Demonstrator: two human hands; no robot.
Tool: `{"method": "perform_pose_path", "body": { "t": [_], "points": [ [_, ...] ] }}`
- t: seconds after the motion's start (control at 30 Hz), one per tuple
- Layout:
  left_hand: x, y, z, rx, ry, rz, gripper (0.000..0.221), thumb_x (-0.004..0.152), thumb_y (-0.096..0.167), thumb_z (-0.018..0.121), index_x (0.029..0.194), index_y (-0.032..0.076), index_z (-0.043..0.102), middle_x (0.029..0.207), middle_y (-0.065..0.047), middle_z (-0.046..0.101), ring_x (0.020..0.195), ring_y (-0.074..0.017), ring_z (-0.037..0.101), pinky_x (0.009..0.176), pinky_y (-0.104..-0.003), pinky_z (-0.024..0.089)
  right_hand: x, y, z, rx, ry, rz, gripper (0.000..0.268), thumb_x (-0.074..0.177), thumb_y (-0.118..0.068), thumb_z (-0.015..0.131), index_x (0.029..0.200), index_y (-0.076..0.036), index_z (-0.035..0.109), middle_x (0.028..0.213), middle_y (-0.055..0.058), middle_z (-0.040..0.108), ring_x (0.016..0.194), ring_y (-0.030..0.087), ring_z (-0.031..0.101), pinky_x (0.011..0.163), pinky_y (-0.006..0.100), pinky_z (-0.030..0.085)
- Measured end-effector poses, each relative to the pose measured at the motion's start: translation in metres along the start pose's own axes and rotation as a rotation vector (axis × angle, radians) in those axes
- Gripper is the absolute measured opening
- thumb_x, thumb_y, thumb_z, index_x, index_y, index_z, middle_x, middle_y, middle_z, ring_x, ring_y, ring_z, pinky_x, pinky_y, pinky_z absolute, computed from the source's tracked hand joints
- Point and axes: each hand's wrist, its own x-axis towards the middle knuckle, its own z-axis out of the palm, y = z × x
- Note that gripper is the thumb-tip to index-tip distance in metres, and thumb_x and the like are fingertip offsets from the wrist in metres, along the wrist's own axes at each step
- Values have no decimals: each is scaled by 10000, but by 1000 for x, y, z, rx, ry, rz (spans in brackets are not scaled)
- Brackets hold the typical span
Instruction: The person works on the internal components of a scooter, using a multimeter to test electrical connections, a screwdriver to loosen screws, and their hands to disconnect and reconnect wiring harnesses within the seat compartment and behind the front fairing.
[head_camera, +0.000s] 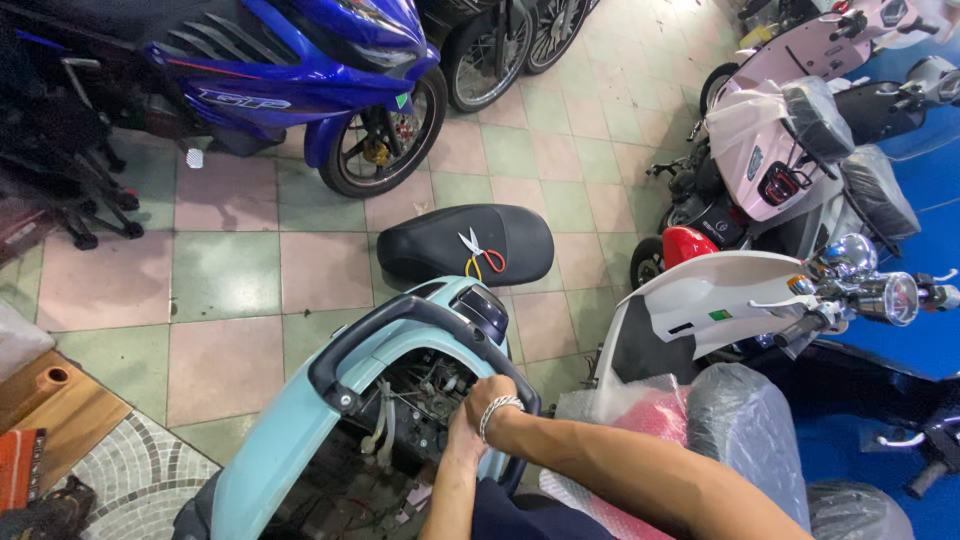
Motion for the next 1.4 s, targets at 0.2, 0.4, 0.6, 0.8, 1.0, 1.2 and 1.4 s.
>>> {"method": "perform_pose_path", "body": {
  "t": [0.2,0.4,0.6,0.8,1.0,1.2,1.4],
  "points": [
    [2,4,4,-1087,195,-305,323,972,253,606,1184,18,668,1114,-117,735,980,-239,722,845,-417,597,3,18,-5,301,-27,-7,261,969,-224,597,1045,-79,801,1112,174,758,1049,310,733,837,434,580],
    [0,5,0,-1084,218,-346,230,950,245,616,1084,74,690,998,-67,743,880,-203,720,720,-372,587,-14,26,-37,619,-9,220,268,810,-239,757,989,-45,804,1061,217,749,1021,341,741,875,424,592],
    [-5,15,2,-972,116,-292,165,959,292,622,977,145,695,782,16,662,628,-132,612,511,-309,447,-21,28,-61,494,-82,131,346,701,-184,837,1011,-43,780,1084,202,739,1064,318,724,914,409,577],
    [-5,13,-2,-1001,85,-274,129,963,278,617,912,168,660,701,39,629,588,-128,593,504,-297,447,-14,29,-43,628,-13,217,283,797,-208,745,1027,-47,780,1107,215,737,1055,345,726,902,431,587],
    [-5,12,0,-1002,78,-263,206,945,239,573,1053,115,696,931,-38,735,801,-166,700,683,-341,553,-7,24,-25,520,10,192,337,775,-222,784,1065,-51,782,1128,204,733,1068,323,733,905,413,592],
    [-26,12,6,-864,178,-115,184,955,264,714,999,85,720,928,-17,733,812,-136,675,733,-311,529,-39,25,-4,413,-47,-31,322,929,-349,585,1076,-136,776,1130,182,729,1067,356,721,897,479,586],
    [-70,79,11,-304,404,37,261,962,334,750,910,79,734,786,53,631,686,-53,504,610,-249,394,-90,59,-3,707,135,-49,448,946,-383,549,1312,-126,570,1019,247,734,927,439,721,821,548,569]
  ]
}}
